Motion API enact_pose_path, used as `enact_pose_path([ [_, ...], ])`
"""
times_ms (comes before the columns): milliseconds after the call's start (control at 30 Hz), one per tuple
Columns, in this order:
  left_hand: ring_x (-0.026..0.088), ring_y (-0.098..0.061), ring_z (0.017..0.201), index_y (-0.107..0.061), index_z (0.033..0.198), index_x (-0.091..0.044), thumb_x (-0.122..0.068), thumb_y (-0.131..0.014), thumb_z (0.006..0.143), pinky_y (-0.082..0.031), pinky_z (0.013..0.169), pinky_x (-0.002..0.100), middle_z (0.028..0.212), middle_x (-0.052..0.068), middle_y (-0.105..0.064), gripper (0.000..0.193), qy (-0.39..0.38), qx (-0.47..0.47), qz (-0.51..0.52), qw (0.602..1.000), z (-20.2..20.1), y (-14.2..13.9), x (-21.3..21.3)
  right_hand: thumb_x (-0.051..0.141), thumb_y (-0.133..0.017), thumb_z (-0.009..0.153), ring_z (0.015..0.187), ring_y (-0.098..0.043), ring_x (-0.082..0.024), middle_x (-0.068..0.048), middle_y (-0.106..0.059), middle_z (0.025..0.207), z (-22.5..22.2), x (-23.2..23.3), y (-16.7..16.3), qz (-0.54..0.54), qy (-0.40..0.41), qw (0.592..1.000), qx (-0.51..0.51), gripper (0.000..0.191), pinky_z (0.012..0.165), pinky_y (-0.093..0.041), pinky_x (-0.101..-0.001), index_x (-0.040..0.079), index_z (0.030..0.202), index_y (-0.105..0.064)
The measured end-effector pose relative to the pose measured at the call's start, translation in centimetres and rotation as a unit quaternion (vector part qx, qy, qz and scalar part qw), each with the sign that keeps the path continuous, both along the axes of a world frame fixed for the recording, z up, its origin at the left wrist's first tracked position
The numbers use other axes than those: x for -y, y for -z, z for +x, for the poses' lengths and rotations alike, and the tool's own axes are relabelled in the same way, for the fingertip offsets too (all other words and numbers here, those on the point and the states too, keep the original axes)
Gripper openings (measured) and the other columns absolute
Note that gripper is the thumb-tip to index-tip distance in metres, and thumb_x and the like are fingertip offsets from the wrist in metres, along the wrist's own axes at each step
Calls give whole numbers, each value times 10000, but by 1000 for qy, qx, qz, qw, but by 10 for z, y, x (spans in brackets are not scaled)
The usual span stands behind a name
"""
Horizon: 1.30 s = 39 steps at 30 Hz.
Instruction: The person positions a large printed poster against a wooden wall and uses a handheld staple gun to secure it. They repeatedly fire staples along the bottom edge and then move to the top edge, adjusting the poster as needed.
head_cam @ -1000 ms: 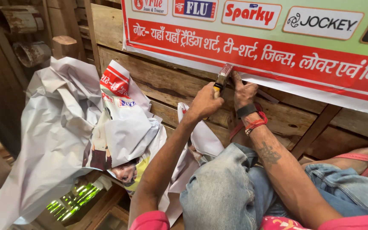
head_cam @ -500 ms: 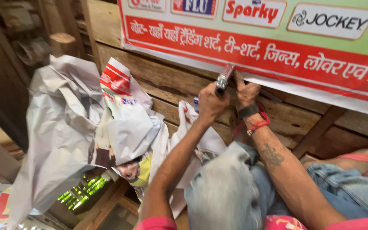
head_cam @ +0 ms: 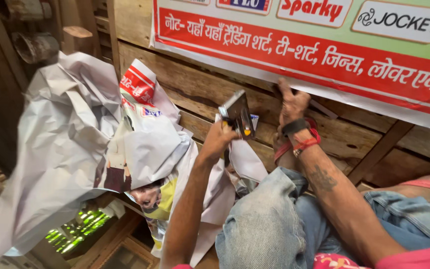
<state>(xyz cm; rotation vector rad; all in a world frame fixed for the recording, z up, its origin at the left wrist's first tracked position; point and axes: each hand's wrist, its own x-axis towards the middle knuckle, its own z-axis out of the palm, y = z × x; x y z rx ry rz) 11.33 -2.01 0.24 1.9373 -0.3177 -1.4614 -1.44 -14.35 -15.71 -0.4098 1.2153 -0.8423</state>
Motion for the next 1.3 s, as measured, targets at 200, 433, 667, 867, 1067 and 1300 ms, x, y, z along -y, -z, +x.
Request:
enact_pose_path([
  [200, 119, -539, 733, -637, 993, 25, -109, -681, 747, -480, 665, 299, 824, 18, -613, 284, 57, 89, 23, 994, 34, 13, 21, 212, -918, 813, 978, -673, -171, -94, -721, 1099, 52, 2, -9, 125, 6, 990, 60, 496, 946, -548, -331, -47, 1158, -674],
  [433, 146, -551, 736, -624, 1092, 28, -114, -635, 759, -501, 679, 318, 842, 45, -623, 362, 87, 87, -28, 992, 76, 27, 50, 149, -884, 818, 989, -711, -161, -72, -722, 1114, 92, -5, -15, 55, 51, 994, 80, 490, 953, -600, -306, -14, 1204, -631],
  [667, 279, -672, 811, -619, 1130, 0, -130, -658, 730, -548, 761, 386, 888, 152, -701, 422, 188, 165, 34, 968, 87, 40, 61, 196, -861, 854, 919, -710, -101, -16, -751, 993, 96, -9, -2, -24, -1, 999, -34, 212, 893, -566, -275, 69, 910, -701],
  [867, 395, -702, 979, -629, 1108, -3, -140, -669, 743, -545, 852, 438, 987, 223, -729, 392, 233, 183, 96, 950, 86, 37, 72, 438, -911, 855, 506, -319, -127, 23, -458, 557, 92, -11, 4, 62, -107, 969, -214, 715, 503, -377, -317, 154, 517, -349],
  [1067, 440, -686, 965, -707, 995, -62, -261, -741, 778, -543, 822, 491, 948, 237, -731, 296, 224, 264, 148, 926, 71, 34, 84, 475, -896, 836, 445, -338, -95, 72, -520, 530, 89, -10, -1, 38, -102, 975, -194, 670, 457, -367, -278, 220, 487, -383],
  [1300, 433, -713, 883, -747, 904, -123, -328, -685, 802, -565, 768, 517, 856, 221, -739, 237, 152, 354, 143, 912, 50, 46, 77, 450, -911, 918, 709, -499, -104, 46, -597, 800, 86, -13, 0, -70, -64, 987, -128, 462, 654, -466, -314, 170, 816, -557],
])
